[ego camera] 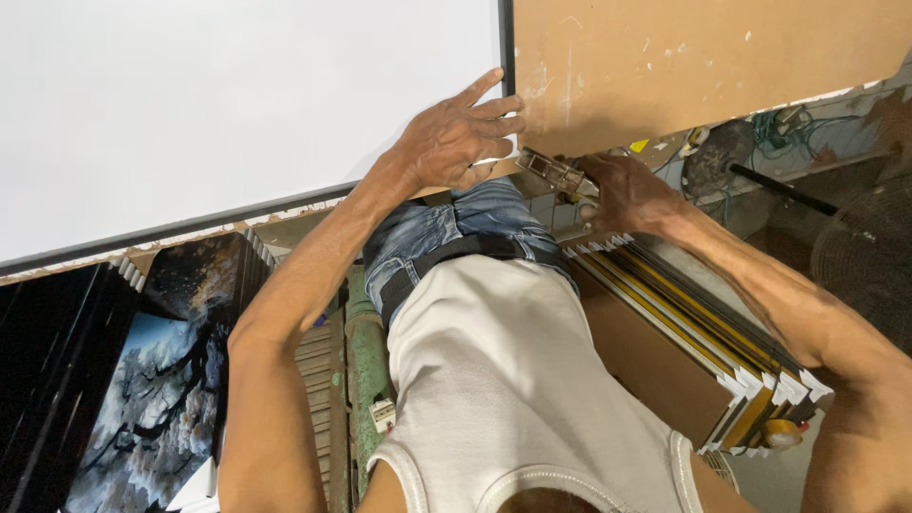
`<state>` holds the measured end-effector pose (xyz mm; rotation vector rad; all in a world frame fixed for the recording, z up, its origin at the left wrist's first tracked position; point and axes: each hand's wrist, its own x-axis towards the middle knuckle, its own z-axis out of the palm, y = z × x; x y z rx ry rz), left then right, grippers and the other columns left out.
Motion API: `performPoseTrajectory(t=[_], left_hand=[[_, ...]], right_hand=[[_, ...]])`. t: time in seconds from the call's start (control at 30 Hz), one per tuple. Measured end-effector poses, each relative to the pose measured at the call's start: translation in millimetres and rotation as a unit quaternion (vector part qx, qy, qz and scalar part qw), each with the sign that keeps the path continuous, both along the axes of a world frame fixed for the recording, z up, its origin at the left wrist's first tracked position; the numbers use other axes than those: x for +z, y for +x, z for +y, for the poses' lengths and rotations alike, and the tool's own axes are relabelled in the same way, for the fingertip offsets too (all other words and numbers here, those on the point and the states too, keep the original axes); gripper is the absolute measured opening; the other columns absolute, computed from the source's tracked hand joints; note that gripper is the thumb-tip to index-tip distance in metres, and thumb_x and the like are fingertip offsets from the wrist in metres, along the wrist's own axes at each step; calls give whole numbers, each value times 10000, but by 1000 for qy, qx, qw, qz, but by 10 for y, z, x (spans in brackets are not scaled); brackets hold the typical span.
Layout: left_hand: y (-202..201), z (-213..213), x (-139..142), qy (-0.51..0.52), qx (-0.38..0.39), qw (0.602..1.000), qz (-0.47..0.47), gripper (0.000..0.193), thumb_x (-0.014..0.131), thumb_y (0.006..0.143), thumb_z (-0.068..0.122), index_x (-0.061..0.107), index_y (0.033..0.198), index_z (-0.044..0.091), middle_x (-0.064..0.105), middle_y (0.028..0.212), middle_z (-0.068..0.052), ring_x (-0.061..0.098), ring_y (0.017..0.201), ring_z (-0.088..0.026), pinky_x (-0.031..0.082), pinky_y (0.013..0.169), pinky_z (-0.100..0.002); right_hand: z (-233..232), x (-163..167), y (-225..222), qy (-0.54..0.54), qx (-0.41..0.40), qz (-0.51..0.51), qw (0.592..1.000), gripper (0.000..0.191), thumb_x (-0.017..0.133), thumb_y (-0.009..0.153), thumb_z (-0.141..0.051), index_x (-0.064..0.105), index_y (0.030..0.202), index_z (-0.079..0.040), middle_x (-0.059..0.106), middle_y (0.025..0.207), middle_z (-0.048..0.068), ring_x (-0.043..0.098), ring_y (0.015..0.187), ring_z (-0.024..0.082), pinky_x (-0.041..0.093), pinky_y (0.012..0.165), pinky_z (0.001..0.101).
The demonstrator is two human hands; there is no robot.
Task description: The person assembles picture frames by placing small purple paper pieces at the corners of a white backing board and securing them with a staple gun. They repeat this process for multiple frames, flipping each frame to check alignment and then stacking the completed frames.
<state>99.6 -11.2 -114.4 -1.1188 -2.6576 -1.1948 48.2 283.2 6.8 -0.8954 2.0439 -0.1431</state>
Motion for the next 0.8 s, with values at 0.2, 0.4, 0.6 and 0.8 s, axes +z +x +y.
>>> performPoseTrajectory(t=[0.2,0.4,0.6,0.8], left_hand=[[19,17,-9,12,-3,1000,-15,168,747,862,282,773,1026,251,676,1337,92,457,1412,-125,124,1325,-434],[15,1,0,39,-8,999,-25,109,752,906,268,773,988,198,685,1291,41,459,1408,-171,139,1317,-467],[-21,-21,24,61,11,998,1,316,736,784,133,788,1094,157,698,1328,18,502,1405,-217,177,1326,-455],[35,-56,103,77,17,997,-25,239,719,791,108,767,1022,75,689,1345,-56,485,1419,-259,228,1294,-450]], right_hand=[[-364,87,54,21,-63,9,998,753,783,655,-171,577,1363,-20,673,1235,219,654,1107,397,538,922,472],[-561,-16,218,97,-112,99,984,348,799,750,-267,759,1048,-91,742,857,170,707,730,367,580,688,471],[-230,5,272,19,-148,135,980,329,808,781,-317,762,966,-49,728,754,166,691,652,328,578,651,445],[275,-16,-332,150,-204,114,961,489,791,794,-304,706,1209,-60,712,853,130,653,628,223,564,548,374]])
